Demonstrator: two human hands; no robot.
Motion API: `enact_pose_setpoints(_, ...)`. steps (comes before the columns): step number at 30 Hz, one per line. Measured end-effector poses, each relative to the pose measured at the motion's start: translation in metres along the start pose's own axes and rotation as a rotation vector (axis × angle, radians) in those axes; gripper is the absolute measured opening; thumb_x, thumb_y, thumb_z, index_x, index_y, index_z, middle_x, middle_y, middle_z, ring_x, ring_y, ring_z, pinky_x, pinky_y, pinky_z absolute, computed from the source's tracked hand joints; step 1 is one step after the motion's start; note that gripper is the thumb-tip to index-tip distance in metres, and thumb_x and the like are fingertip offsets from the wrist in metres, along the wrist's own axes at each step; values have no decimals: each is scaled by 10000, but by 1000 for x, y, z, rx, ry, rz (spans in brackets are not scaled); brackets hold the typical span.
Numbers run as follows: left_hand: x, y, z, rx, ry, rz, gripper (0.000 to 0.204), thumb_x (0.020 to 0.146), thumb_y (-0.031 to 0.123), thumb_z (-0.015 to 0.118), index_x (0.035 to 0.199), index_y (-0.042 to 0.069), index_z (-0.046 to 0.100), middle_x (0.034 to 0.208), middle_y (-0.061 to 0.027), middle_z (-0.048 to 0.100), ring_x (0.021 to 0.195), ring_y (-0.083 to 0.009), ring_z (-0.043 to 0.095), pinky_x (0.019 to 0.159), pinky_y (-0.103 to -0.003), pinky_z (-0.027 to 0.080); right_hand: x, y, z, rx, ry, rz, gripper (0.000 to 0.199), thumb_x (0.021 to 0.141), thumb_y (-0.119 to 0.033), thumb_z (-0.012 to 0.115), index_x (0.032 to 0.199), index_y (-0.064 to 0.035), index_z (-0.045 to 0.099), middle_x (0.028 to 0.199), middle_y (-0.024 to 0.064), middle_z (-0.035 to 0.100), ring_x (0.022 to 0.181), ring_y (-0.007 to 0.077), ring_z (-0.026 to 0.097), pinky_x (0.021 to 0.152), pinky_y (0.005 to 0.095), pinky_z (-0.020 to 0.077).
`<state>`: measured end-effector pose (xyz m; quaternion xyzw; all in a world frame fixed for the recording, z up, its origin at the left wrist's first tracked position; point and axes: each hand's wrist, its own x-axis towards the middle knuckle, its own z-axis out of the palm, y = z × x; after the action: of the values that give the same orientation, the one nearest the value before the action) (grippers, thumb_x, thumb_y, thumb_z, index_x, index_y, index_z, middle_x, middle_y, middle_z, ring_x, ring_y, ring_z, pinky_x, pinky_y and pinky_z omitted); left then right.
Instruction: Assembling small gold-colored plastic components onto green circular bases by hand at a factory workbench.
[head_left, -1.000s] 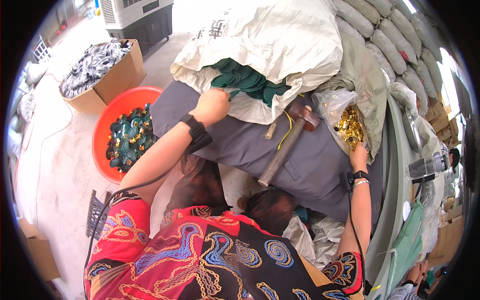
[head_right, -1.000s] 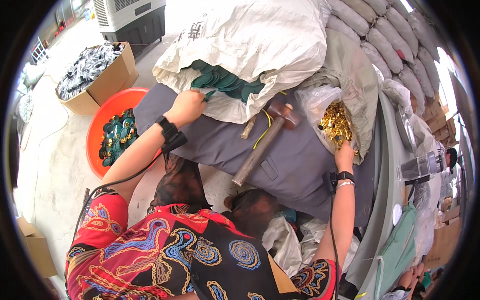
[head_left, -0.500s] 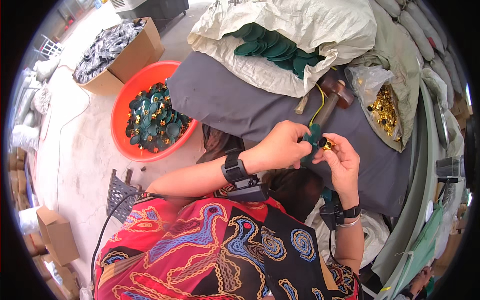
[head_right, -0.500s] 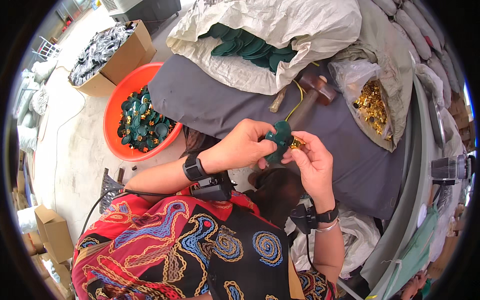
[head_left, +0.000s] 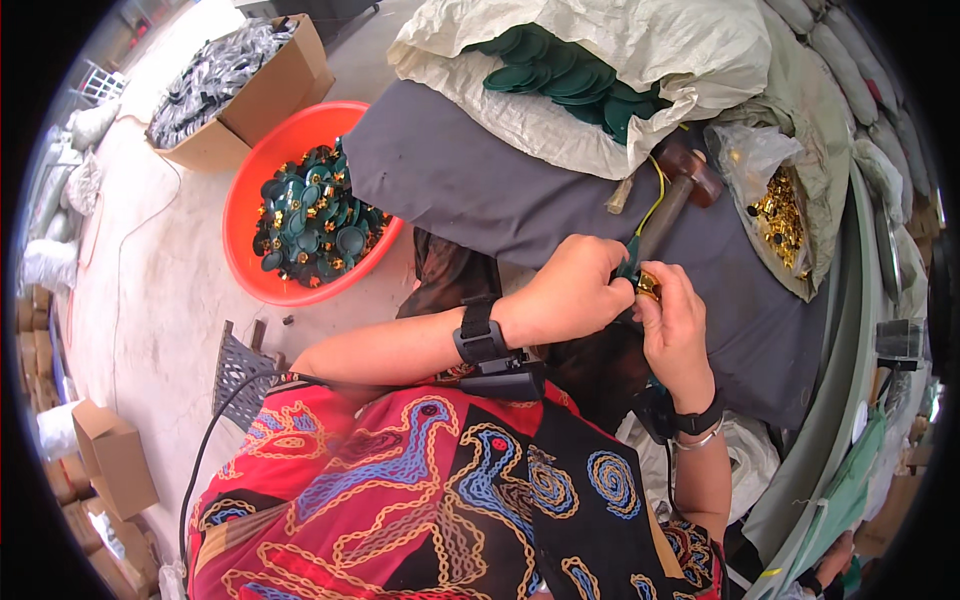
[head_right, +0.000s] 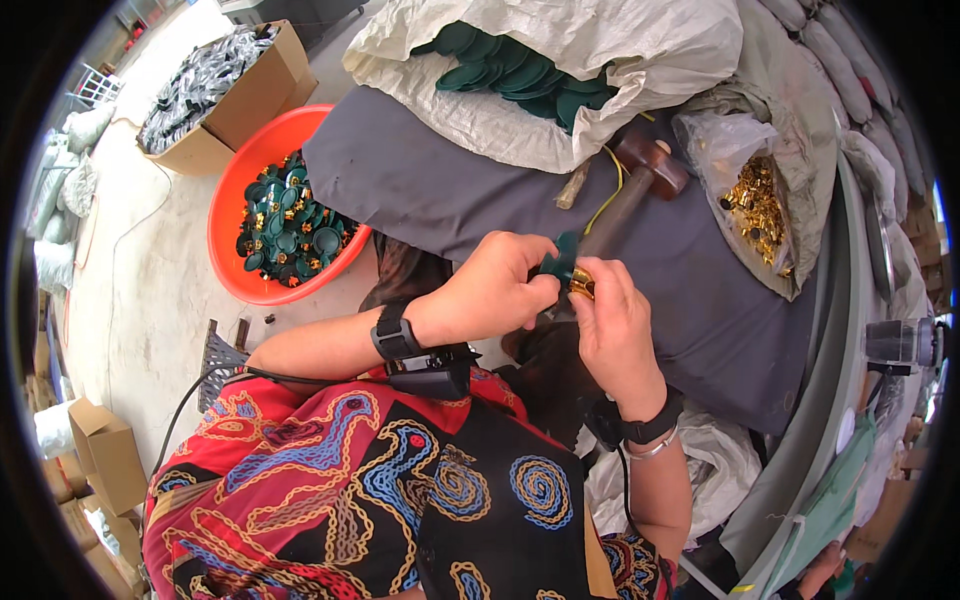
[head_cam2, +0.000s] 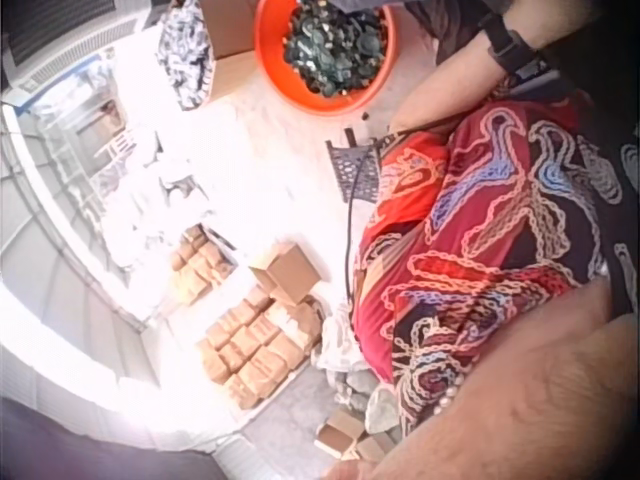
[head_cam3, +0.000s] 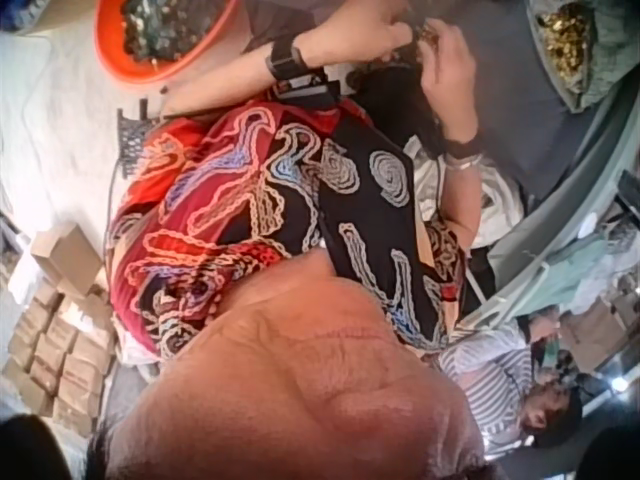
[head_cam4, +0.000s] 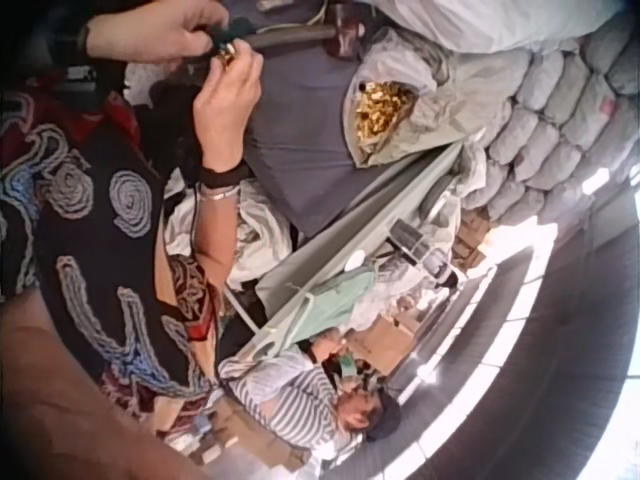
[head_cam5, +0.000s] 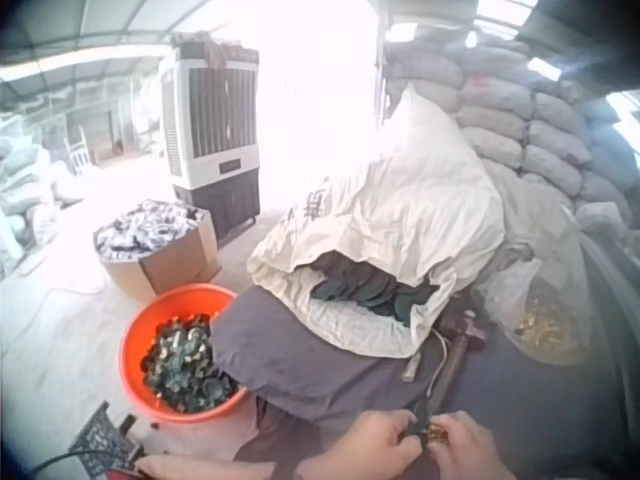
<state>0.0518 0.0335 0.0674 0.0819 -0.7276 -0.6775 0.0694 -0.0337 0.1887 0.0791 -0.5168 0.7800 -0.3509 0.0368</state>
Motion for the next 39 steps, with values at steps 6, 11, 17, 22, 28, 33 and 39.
enact_pose_setpoints(6,0,-9,9,441,221,565,109,662,17,585,696,-31,494,623,-172,515,586,-374,541,471,-405,425,5,-3,2,282,-48,262,155,889,-64,552,1007,30,517,770,91,578,543,158,557,490,292,456)
enact_pose_setpoints(11,-11,-3,4,671,115,753,220,659,14,605,854,-11,506,711,-131,485,536,-308,539,453,-401,434,1,-3,0,1019,-57,531,203,942,-184,514,989,11,546,762,43,588,502,81,523,437,221,451)
enact_pose_setpoints(17,-11,-8,-42,406,165,572,113,701,-36,564,808,-7,540,651,-130,484,519,-243,496,464,-356,382,22,-10,-4,1040,-224,516,310,942,-276,535,1021,22,568,816,75,614,632,111,598,542,247,525)
enact_pose_setpoints(22,-30,7,-147,108,561,37,164,807,53,549,935,-11,629,696,-16,610,497,-63,526,439,-208,408,30,63,-56,543,171,505,226,888,-168,606,1006,24,594,830,69,627,631,102,593,538,233,516)
enact_pose_setpoints(28,-56,-57,-308,125,776,-39,276,848,68,539,1086,-68,570,694,-64,616,430,-85,548,357,-199,399,61,178,-117,-388,361,457,287,783,-148,673,1018,12,630,865,157,666,734,274,653,658,367,516)
enact_pose_setpoints(33,-45,-72,-297,1235,1125,43,472,831,230,631,1214,-18,511,1103,-205,589,1019,-367,567,888,-422,458,94,219,-129,-743,357,413,235,801,-121,573,1013,-53,649,928,213,654,880,383,626,769,444,494)
enact_pose_setpoints(39,15,-39,-111,762,536,614,80,730,48,628,807,56,607,747,-128,573,678,-330,583,579,-417,479,130,242,-129,-754,107,500,219,820,-124,521,949,3,644,918,270,622,917,422,591,795,473,472)
